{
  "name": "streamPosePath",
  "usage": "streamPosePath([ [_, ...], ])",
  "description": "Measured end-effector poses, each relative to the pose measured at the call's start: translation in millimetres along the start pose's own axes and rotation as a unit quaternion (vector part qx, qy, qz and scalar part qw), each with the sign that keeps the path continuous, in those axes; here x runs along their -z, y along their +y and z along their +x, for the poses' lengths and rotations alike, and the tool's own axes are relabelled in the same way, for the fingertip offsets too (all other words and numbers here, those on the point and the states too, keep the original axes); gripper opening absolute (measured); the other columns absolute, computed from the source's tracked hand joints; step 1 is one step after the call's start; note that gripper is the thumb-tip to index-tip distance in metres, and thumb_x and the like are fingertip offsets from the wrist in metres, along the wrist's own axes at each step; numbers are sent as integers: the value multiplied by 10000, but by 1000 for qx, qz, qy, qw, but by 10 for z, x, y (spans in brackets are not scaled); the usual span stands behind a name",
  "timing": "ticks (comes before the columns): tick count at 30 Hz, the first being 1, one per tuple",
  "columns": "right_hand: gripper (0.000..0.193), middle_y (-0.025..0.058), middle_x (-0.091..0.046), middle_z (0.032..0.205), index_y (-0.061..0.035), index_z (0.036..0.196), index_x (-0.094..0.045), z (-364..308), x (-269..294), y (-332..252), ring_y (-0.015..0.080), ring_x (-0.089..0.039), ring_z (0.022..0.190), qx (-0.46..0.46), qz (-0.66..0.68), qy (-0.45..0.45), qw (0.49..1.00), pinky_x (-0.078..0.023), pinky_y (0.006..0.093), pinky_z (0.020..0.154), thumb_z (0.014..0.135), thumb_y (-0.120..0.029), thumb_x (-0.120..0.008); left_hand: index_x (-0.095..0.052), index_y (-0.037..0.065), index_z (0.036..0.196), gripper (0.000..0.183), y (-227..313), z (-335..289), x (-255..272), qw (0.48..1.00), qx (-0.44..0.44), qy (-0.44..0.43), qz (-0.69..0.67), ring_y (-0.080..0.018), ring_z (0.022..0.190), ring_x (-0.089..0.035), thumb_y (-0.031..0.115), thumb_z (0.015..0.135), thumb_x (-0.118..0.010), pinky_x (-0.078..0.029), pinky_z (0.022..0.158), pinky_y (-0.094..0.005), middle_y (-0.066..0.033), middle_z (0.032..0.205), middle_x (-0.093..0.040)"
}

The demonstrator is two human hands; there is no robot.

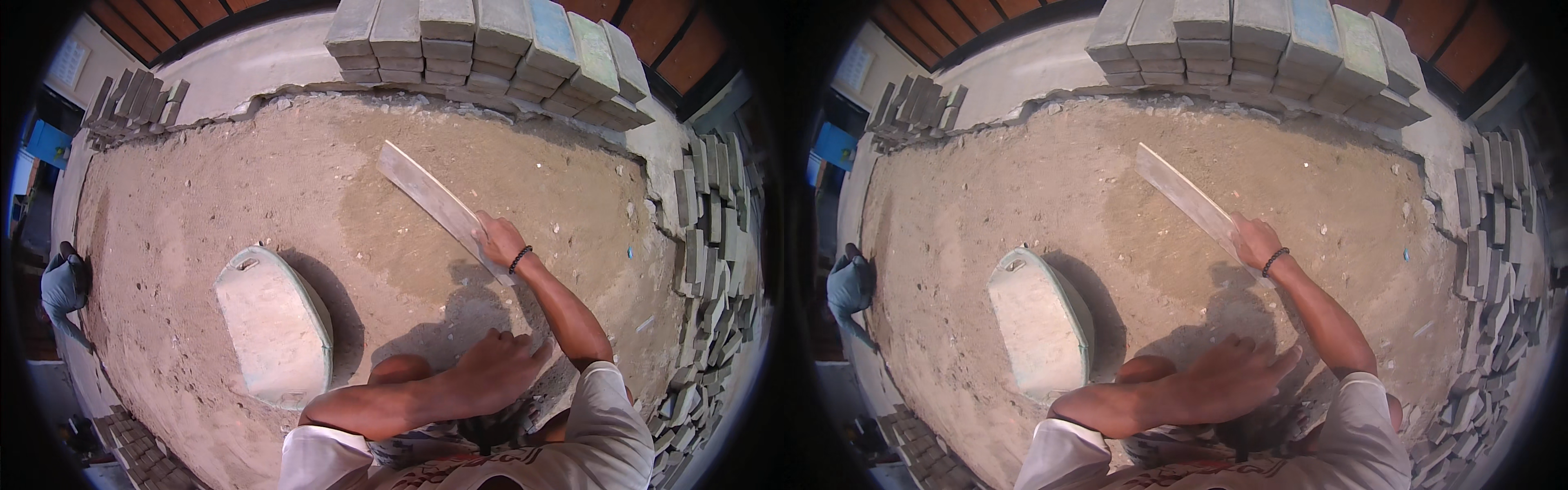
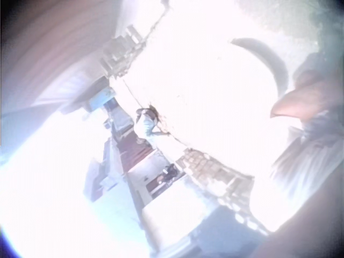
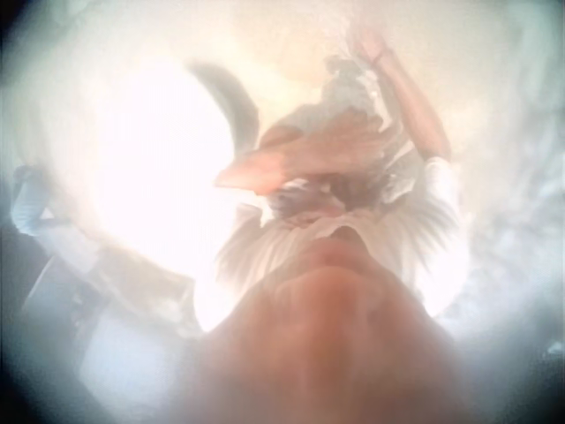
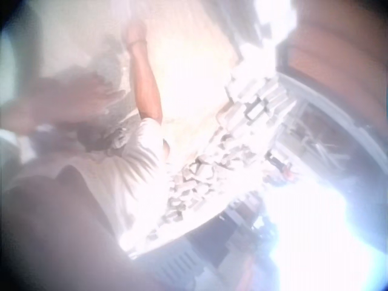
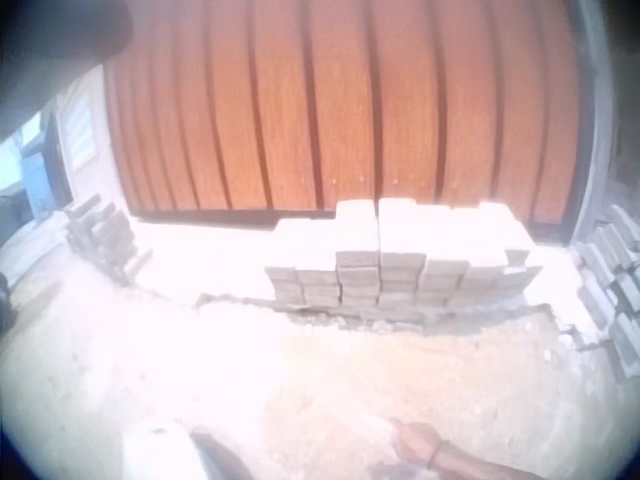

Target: The person scoops sand into a basin using a hoe, mixes it, carries the basin to an outdoor area, pours the sand, and spreads it with a trowel. The person then uses a straight edge to level the sand near a brick wall.

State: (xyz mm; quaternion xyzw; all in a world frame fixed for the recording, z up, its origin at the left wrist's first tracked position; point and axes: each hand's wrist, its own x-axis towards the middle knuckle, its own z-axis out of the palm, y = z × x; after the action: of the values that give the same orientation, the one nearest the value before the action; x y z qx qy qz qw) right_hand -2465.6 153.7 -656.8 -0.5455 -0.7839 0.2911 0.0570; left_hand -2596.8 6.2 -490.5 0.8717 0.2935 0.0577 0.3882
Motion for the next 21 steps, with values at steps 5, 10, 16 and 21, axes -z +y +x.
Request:
streamPosePath([
  [5, 247, 261, -588, 748, -12, 1016, -478, 154, -42, 156, 444, -576, 781, 36, -121, -85, 988, -430, 523, 703, 857, -193, -534, -371, -4, 1307, 529, -3, 89, 21, 999, -26, -19, -26, -368, 910, -582, 170, 831, -521, -441, 815, -441, -193, 1012, -572],
  [10, 269, 239, -615, 827, -35, 1063, -493, 492, 172, 456, 414, -590, 843, 31, -155, -24, 987, -451, 500, 755, 860, -210, -522, -368, -2, 1315, 522, -18, 29, -11, 1000, -11, -11, -23, -370, 922, -580, 166, 837, -495, -436, 819, -451, -191, 1017, -570],
  [16, 288, 251, -607, 859, -47, 1068, -491, 557, 337, 570, 412, -583, 872, -8, -164, 3, 986, -443, 507, 768, 859, -242, -530, -400, -11, 1294, 502, -5, -113, -12, 999, -1, 38, 4, -344, 864, -596, 165, 834, -495, -452, 774, -434, -185, 971, -582],
  [21, 318, 269, -607, 908, -41, 1076, -493, 618, 466, 741, 425, -578, 906, -114, -150, 59, 980, -450, 511, 783, 848, -257, -541, -407, -5, 1295, 511, 14, -178, -1, 998, 13, 52, 16, -335, 823, -605, 176, 829, -515, -460, 750, -427, -177, 955, -587],
])
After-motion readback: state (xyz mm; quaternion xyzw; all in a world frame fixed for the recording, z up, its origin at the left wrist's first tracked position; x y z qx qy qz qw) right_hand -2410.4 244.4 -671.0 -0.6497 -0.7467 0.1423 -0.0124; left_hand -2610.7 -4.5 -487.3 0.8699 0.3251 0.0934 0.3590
